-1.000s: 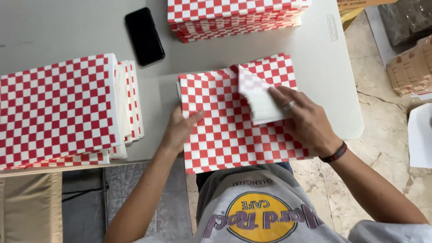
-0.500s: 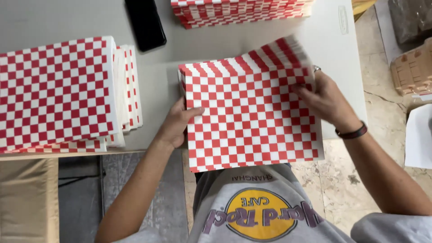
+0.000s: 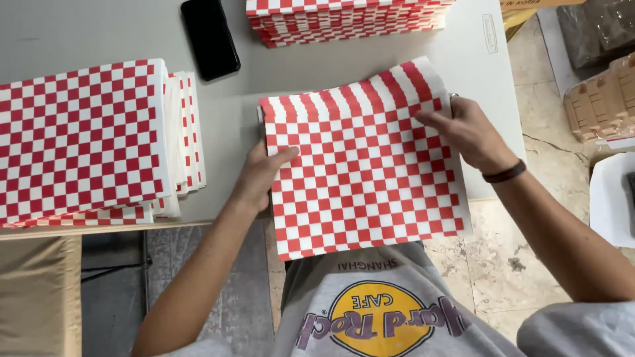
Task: Folding checkered paper sheets into a specific shape and stacking them on a table.
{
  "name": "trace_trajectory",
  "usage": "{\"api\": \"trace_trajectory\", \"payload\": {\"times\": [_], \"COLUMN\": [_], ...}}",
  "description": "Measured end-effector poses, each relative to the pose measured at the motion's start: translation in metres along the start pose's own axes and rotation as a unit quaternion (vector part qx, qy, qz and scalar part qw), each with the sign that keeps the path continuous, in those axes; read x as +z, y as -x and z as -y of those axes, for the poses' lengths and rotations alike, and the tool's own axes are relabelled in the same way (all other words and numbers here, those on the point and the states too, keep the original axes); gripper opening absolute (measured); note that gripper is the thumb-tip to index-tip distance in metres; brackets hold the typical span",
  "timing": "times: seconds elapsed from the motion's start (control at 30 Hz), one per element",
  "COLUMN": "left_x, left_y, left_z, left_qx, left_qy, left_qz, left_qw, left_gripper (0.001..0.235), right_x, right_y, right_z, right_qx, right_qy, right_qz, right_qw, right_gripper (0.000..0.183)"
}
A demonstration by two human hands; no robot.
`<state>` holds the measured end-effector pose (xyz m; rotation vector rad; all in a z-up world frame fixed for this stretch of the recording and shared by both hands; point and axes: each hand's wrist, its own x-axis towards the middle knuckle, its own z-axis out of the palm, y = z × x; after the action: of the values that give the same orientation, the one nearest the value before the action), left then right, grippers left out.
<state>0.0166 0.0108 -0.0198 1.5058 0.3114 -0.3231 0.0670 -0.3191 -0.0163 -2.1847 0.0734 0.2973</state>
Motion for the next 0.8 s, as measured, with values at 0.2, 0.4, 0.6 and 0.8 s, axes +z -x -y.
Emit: {"api": "trace_trajectory", "payload": {"times": [0.2,0.4,0.6,0.8], "left_x": [0.032,0.019,0.039,0.032], "left_y": [0.025,0.019,0.033,0.028], "left_z": [0.001,-0.019,-0.006,-0.019], "left_qx": [0.307,0.147,0.229,0.210], "left_qy": [-0.451,-0.270,-0.412,-0.443], "left_qz": [0.046,0.020,0.028,0.021], "left_qw": [0.837,0.951,0.881,0.871], "left_gripper": [0.065,0.062,0.071,0.066], "right_x": [0.028,0.011,0.025,0.023], "right_y": [0.044,0.019,0.045,0.009], "right_z": [0.030,0.007,0.047,-0.011], "right_qx": [-0.211,-0.060,-0.143,-0.064], "right_qy": [0.227,0.076,0.225,0.090], "right_qz": [0.002,-0.016,0.019,-0.043], "right_qw": [0.951,0.995,0.964,0.993], "right_gripper": [0.061,0.023,0.055,0.020]}}
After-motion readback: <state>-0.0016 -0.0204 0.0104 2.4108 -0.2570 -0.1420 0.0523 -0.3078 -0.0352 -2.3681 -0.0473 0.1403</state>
